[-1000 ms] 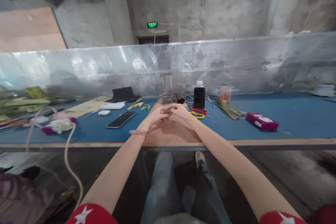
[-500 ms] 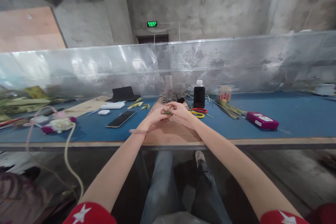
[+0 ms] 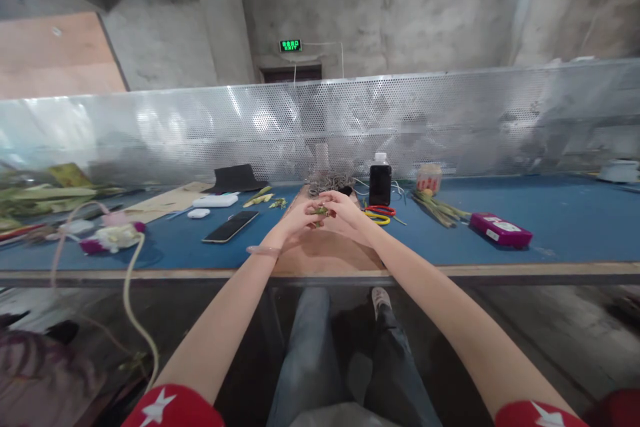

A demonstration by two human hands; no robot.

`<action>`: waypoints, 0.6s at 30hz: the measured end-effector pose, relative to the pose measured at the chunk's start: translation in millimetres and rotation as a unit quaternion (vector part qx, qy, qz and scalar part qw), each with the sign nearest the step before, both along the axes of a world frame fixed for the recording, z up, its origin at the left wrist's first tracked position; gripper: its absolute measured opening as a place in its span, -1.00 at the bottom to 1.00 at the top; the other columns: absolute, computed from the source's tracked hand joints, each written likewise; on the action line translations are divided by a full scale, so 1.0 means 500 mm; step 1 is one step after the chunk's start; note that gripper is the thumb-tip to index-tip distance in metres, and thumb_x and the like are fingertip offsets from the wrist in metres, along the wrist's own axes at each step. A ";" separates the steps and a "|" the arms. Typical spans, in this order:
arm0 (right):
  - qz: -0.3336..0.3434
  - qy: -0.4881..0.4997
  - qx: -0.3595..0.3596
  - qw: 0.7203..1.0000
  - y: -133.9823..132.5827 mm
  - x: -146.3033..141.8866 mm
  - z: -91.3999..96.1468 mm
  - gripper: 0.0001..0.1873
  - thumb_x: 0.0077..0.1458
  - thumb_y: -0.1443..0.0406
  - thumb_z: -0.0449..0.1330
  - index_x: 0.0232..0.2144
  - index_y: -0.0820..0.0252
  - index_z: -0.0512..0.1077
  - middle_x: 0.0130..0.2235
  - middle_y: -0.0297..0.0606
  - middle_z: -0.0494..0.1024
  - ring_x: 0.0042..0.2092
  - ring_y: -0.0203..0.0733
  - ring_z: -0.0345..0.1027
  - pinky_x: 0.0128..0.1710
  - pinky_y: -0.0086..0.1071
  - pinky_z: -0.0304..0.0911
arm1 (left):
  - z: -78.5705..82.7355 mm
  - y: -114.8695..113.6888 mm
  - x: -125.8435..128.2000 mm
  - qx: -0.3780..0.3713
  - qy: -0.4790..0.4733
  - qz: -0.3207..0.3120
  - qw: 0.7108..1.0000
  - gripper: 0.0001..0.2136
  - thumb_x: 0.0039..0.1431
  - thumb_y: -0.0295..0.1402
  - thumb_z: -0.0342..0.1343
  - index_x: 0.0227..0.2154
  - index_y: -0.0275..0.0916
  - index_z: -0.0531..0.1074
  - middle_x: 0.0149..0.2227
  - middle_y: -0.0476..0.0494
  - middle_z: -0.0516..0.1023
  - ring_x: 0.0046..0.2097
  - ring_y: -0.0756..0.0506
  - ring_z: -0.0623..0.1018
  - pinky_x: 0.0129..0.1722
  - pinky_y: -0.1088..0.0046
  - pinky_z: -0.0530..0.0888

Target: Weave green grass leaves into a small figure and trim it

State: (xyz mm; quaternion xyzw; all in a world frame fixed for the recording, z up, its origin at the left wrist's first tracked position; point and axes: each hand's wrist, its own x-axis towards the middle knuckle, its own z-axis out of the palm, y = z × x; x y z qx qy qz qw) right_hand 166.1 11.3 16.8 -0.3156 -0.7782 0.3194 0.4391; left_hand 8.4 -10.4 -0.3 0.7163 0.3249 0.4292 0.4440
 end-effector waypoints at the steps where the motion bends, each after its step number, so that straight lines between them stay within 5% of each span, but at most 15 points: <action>1: -0.025 0.000 0.006 1.000 -0.004 0.000 0.002 -0.66 -0.07 0.41 -0.03 -0.17 0.30 0.29 -0.42 -0.30 0.41 -0.56 -0.45 0.12 -0.59 -0.54 0.09 | 0.001 0.002 -0.001 0.000 -0.005 0.004 1.000 -0.78 -0.12 -0.34 0.14 -0.38 -0.26 0.27 -0.43 -0.06 0.45 -0.42 0.03 0.45 -0.45 0.55 0.31; 4: -0.085 -0.015 0.036 0.996 -0.013 0.002 0.006 -0.78 -0.05 0.37 0.00 -0.31 0.30 0.33 -0.45 -0.32 0.39 -0.51 -0.42 0.16 -0.55 -0.55 0.11 | 0.003 0.010 -0.005 0.007 -0.017 0.030 0.999 -0.79 -0.12 -0.34 0.14 -0.41 -0.26 0.26 -0.49 -0.02 0.42 -0.42 0.02 0.46 -0.42 0.51 0.33; 7: -0.078 -0.033 0.053 0.995 -0.012 0.004 0.004 -0.90 -0.09 0.35 0.06 -0.45 0.30 0.32 -0.46 -0.32 0.39 -0.45 -0.40 0.21 -0.49 -0.53 0.14 | 0.003 0.016 -0.008 0.016 -0.027 0.048 0.998 -0.78 -0.11 -0.30 0.14 -0.41 -0.26 0.27 -0.44 -0.04 0.43 -0.39 0.01 0.47 -0.37 0.46 0.36; 18: -0.037 -0.049 0.099 0.993 -0.002 0.004 0.000 -0.85 -0.06 0.34 0.10 -0.38 0.32 0.34 -0.40 -0.25 0.44 -0.41 -0.36 0.28 -0.39 -0.46 0.22 | 0.007 0.016 -0.009 -0.008 -0.054 0.054 0.997 -0.73 -0.14 -0.27 0.16 -0.39 -0.28 0.28 -0.43 -0.05 0.42 -0.39 0.02 0.46 -0.38 0.48 0.34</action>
